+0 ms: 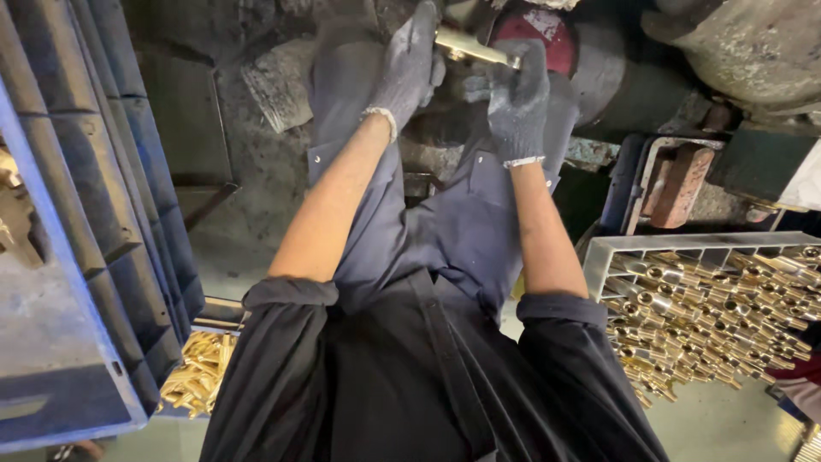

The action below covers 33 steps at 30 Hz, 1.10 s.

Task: The person sits on the floor and repeatedly picks up brass-colored metal parts from a nearby crate. They hold each part against a rotating grinding wheel to polish its surface, then place the finished part into a metal tray with compartments.

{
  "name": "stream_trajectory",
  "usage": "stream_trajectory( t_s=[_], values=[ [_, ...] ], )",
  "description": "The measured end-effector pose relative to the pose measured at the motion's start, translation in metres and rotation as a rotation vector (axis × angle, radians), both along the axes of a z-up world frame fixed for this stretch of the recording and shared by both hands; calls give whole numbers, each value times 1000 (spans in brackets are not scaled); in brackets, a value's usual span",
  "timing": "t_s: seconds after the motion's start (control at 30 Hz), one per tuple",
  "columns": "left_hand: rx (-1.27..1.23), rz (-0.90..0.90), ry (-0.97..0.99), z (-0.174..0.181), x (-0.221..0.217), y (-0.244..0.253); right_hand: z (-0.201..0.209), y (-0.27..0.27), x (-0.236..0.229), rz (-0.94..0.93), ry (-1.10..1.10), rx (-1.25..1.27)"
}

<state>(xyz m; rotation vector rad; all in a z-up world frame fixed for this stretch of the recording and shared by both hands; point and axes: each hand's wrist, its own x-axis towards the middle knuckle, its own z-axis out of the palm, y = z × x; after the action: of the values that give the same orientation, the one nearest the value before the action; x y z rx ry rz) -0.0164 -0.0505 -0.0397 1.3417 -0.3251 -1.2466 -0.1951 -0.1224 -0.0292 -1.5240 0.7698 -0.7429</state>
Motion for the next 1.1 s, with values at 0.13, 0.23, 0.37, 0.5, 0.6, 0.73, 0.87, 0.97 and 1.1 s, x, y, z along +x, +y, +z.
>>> stream_trajectory(
  t_s=[0.13, 0.23, 0.37, 0.5, 0.6, 0.73, 0.87, 0.97, 1.1],
  values=[
    [-1, 62, 39, -15, -9, -5, -8, 8, 0, -63, 62, -22],
    [29, 90, 31, -33, -13, -9, -13, 8, 2, -85, 82, -70],
    [67, 128, -4, -72, -24, -11, -11, 17, -3, -80, 134, -196],
    [-323, 308, -1274, -88, -27, -8, -13, 17, 0, -119, 60, -108],
    [-262, 268, -709, -87, -29, -8, -9, 17, 0, -125, 168, -369],
    [-47, 191, 95, -73, -27, -9, -1, 22, 4, -144, 204, -299],
    [69, 230, 155, -66, -32, -11, 3, 23, 8, -233, 119, 126],
    [-186, 323, -1465, -75, -30, -4, 3, 21, 3, -195, 395, -420],
    [107, 117, -359, -114, -38, -5, -5, 25, 5, -207, 348, -326]
  ],
)
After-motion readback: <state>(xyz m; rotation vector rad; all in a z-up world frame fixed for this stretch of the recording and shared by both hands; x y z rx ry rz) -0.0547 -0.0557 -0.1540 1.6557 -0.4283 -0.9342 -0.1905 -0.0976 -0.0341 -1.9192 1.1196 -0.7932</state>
